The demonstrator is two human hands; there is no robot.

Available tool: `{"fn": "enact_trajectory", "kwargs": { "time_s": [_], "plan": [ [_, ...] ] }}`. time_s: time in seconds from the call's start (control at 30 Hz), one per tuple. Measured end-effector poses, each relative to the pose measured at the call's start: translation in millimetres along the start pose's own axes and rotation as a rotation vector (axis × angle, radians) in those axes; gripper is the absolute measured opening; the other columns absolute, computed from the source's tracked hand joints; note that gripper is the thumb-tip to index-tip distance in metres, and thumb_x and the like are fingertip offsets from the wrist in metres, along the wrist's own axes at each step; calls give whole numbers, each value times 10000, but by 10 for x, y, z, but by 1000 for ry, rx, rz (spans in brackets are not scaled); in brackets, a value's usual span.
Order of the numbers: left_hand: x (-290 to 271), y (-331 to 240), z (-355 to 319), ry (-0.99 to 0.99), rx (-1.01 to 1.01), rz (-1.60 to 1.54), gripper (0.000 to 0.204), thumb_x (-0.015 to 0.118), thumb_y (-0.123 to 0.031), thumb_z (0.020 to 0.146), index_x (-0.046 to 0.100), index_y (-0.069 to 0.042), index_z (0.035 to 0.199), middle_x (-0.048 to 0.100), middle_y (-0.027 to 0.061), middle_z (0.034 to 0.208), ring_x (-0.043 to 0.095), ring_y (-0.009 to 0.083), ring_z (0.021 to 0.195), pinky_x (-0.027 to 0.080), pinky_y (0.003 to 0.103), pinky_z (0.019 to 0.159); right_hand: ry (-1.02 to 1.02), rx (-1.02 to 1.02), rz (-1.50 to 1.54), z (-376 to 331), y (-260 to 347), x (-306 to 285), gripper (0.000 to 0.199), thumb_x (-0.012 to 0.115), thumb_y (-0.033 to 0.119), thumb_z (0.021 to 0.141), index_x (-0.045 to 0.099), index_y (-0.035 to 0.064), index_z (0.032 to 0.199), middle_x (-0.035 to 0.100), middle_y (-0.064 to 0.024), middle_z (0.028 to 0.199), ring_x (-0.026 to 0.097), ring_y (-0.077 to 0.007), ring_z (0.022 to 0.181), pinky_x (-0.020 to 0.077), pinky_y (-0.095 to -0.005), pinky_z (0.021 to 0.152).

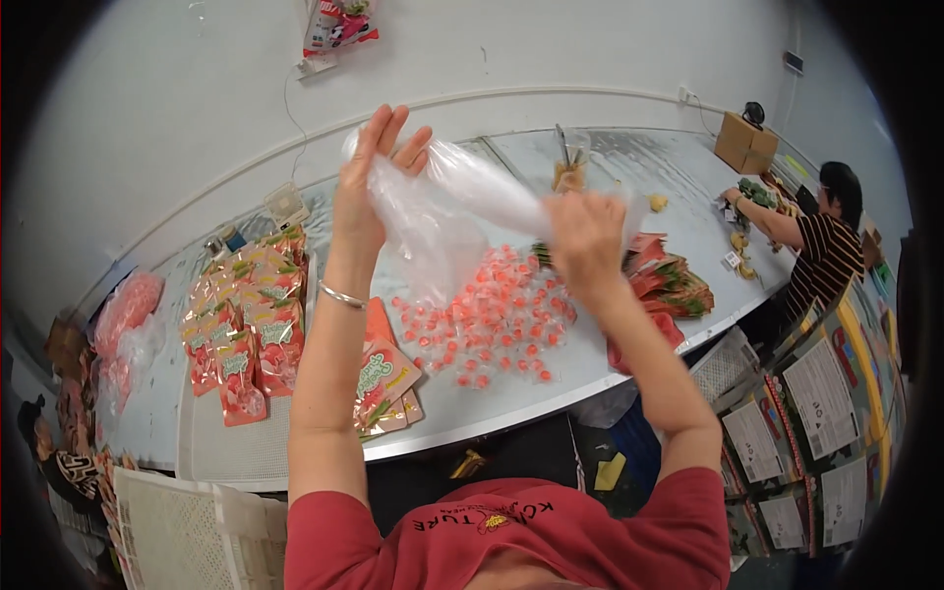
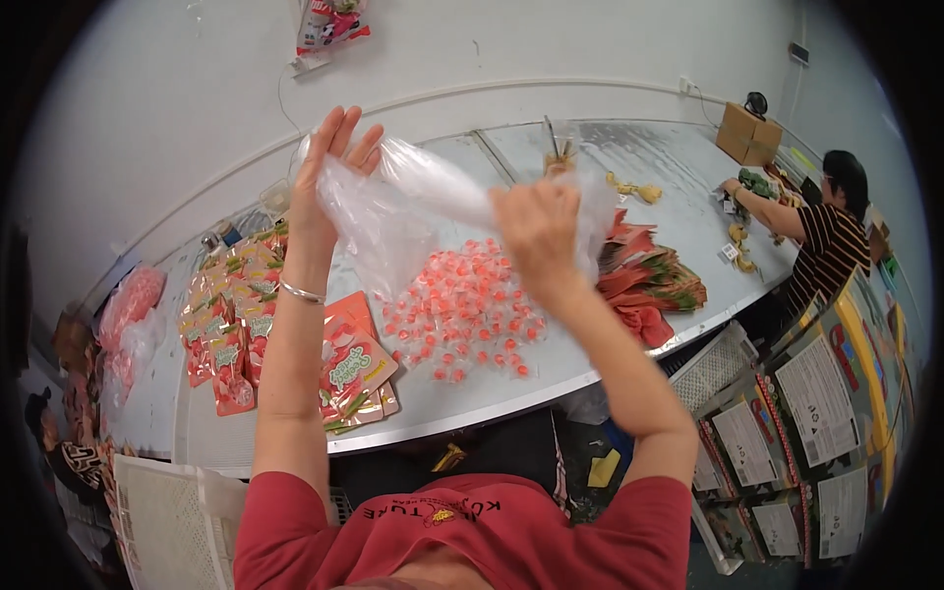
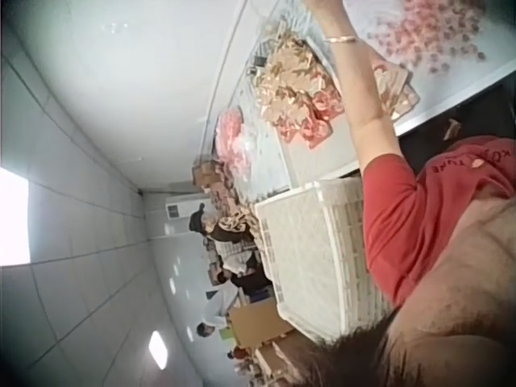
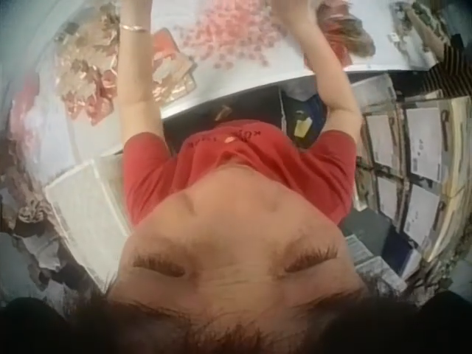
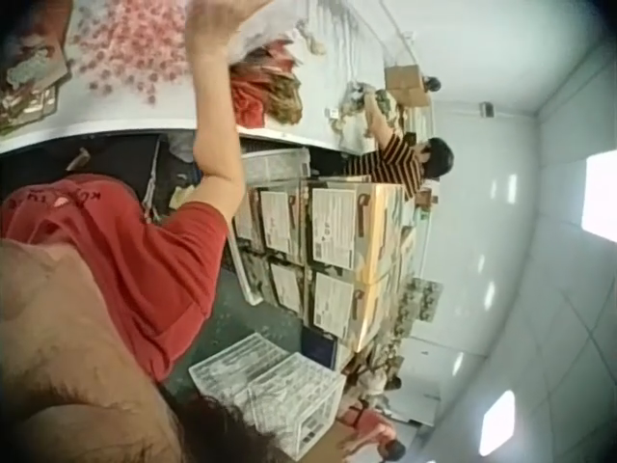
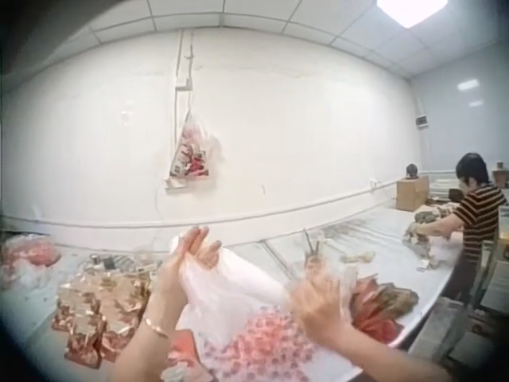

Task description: Bagging individual gummy candies into retail packaging.

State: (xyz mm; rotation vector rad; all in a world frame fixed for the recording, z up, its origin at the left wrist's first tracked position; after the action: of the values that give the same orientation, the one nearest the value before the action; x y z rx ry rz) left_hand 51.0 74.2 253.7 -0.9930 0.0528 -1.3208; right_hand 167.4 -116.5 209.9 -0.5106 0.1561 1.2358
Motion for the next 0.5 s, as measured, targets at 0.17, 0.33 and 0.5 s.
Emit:
{"fn": "enact_trajectory", "kwargs": {
  "time_s": [0.17, 0.33, 0.5],
  "plan": [
    [389, 4, -36, 231, 148, 620, 565, 429, 38, 800, 367, -8, 1360, 359, 79, 1432, 402, 205, 1280, 275, 336, 1067, 235, -21, 199, -326, 655, 144, 521, 632, 213, 736, 516, 38, 1213, 538, -125, 1044, 497, -293, 1008, 321, -495, 934],
    [1134, -527, -421, 530, 119, 589, 512, 421, 64, 747, 487, -11, 1249, 502, 99, 1309, 516, 193, 1144, 397, 280, 885, 885, 4, 1146, -40, 443, 139, 427, 665, 270, 797, 570, 66, 1161, 591, -182, 1016, 550, -310, 991, 412, -393, 890],
    [1254, -731, -574, 607, 331, 964, 346, 450, 78, 674, 649, -15, 941, 645, 166, 1019, 452, 170, 631, 399, 265, 552, 519, 350, 1809, 428, 709, 325, 378, 654, 365, 806, 619, 14, 940, 587, -114, 939, 562, -198, 904, 441, -339, 851]
  ]
}}
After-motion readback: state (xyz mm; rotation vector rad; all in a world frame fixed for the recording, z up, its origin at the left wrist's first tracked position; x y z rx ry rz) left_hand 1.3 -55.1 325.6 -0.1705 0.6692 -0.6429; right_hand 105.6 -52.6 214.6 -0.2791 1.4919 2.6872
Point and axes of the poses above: each hand's wrist, its own z-axis towards the middle knuckle, its own x-axis out of the palm, y = z × x, the point moved 8 cm from there along z, towards the middle knuckle
